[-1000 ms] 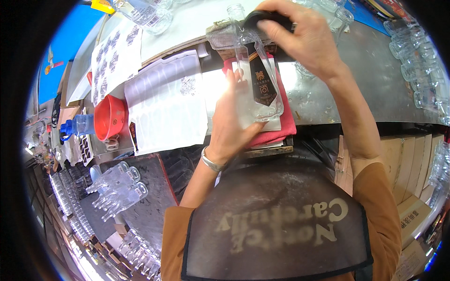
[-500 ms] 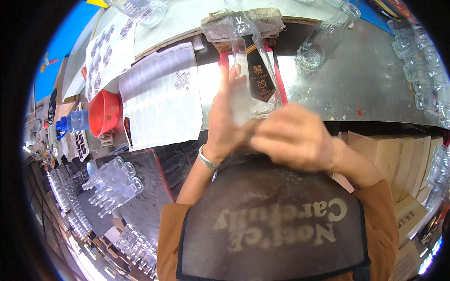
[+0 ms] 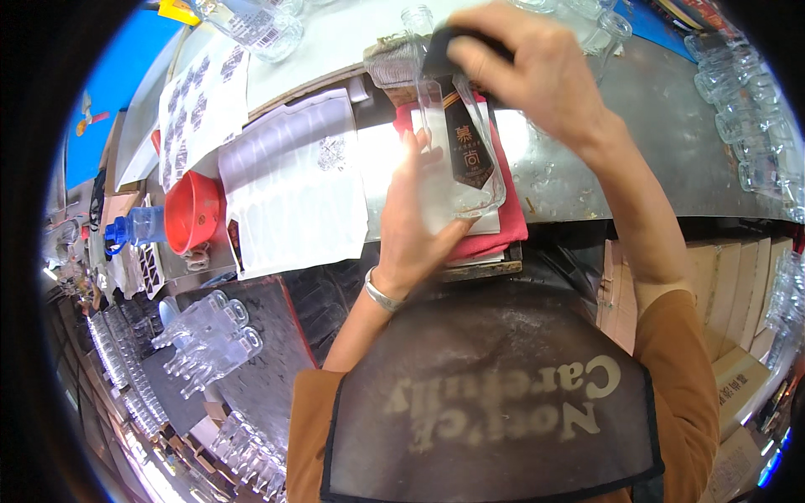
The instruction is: The person repeatedly applies labels to clear plastic bottles using a small black tool to smooth them. The person picks up bottles, places labels, smooths them, and sets the bottles aside on the table.
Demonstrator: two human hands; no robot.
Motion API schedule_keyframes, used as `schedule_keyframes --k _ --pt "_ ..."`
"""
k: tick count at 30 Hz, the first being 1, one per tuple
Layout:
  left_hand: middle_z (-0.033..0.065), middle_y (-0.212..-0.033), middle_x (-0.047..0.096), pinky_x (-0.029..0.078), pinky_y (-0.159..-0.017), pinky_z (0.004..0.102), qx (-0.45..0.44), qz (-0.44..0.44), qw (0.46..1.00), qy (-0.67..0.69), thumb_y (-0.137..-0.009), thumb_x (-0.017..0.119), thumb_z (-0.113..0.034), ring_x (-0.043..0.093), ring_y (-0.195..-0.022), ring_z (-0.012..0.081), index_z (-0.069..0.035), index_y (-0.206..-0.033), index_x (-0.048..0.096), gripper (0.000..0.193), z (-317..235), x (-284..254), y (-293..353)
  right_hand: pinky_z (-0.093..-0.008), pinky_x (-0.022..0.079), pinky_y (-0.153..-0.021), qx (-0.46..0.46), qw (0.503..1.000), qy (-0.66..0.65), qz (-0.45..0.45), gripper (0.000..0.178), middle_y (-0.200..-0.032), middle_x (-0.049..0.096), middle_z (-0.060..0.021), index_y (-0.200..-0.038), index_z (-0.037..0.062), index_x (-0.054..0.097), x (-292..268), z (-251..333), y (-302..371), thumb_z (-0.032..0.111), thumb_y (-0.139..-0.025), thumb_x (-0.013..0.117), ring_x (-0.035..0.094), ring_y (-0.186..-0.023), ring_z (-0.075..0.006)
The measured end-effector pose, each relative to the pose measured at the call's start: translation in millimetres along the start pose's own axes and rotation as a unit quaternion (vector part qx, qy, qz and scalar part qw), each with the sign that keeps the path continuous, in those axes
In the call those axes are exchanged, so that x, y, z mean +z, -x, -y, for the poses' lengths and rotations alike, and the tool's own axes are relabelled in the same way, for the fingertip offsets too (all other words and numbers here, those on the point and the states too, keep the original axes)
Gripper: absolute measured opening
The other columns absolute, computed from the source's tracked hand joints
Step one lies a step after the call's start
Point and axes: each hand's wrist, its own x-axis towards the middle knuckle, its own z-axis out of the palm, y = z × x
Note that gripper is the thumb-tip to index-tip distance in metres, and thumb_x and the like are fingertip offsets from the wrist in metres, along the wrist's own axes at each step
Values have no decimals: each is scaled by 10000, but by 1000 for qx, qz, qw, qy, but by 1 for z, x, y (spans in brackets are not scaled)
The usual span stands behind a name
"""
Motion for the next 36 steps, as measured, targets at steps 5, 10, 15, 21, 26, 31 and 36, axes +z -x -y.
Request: schedule_keyframes --k 5,10,15,21,26,31,36 --pt "227 -1519 430 374 -1136 429 23 15 999 -19 -683 818 -70 442 -1392 365 37 -1544 272 1025 6 -3 -2 -379 552 -789 -180 982 -59 28 303 -1016 680 -133 -1123 46 690 11 18 66 -4 -824 700 666 -900 -338" --pt "257 -1513 415 336 -1145 422 22 48 998 -18 -727 840 -180 409 -1408 370 63 -1541 250 1035 12 -11 4 -315 521 -797 193 933 -281 113 260 -968 683 -52 -1152 6 680 -19 41 121 -12 -897 631 639 -868 -169" --pt "278 -1574 322 259 -1183 410 -31 4 998 51 -882 634 -113 336 -1459 361 98 -1558 135 866 -4 3 -15 -277 501 -813 350 879 -306 110 345 -932 706 -49 -1124 -14 684 2 14 108 289 -1019 557 634 -894 -115" --pt "263 -1622 233 194 -1216 385 -73 -19 982 175 -1015 432 -139 239 -1518 323 78 -1575 57 708 12 24 -18 -280 469 -738 367 872 -284 156 495 -870 671 -78 -1187 -35 657 19 17 100 403 -959 646 593 -811 -118" --pt "260 -1632 205 177 -1221 380 -46 -13 983 178 -1057 420 -241 213 -1526 325 83 -1573 48 714 -8 19 -22 -266 456 -693 346 880 -290 148 482 -840 639 -29 -1212 -26 649 25 8 106 394 -976 644 558 -778 -88" --pt "250 -1640 189 158 -1227 381 -50 4 991 123 -1062 404 -263 199 -1531 317 100 -1565 66 706 9 15 -20 -241 475 -743 374 822 -422 85 399 -907 653 -6 -1227 -5 648 14 -2 108 325 -1009 597 565 -900 -61" --pt "245 -1640 198 152 -1230 382 -46 -2 987 153 -1061 388 -244 211 -1528 308 99 -1566 91 679 1 15 -19 -249 493 -919 253 897 -362 33 340 -1098 632 -34 -1270 -2 594 13 0 91 10 -933 635 583 -1033 -81"
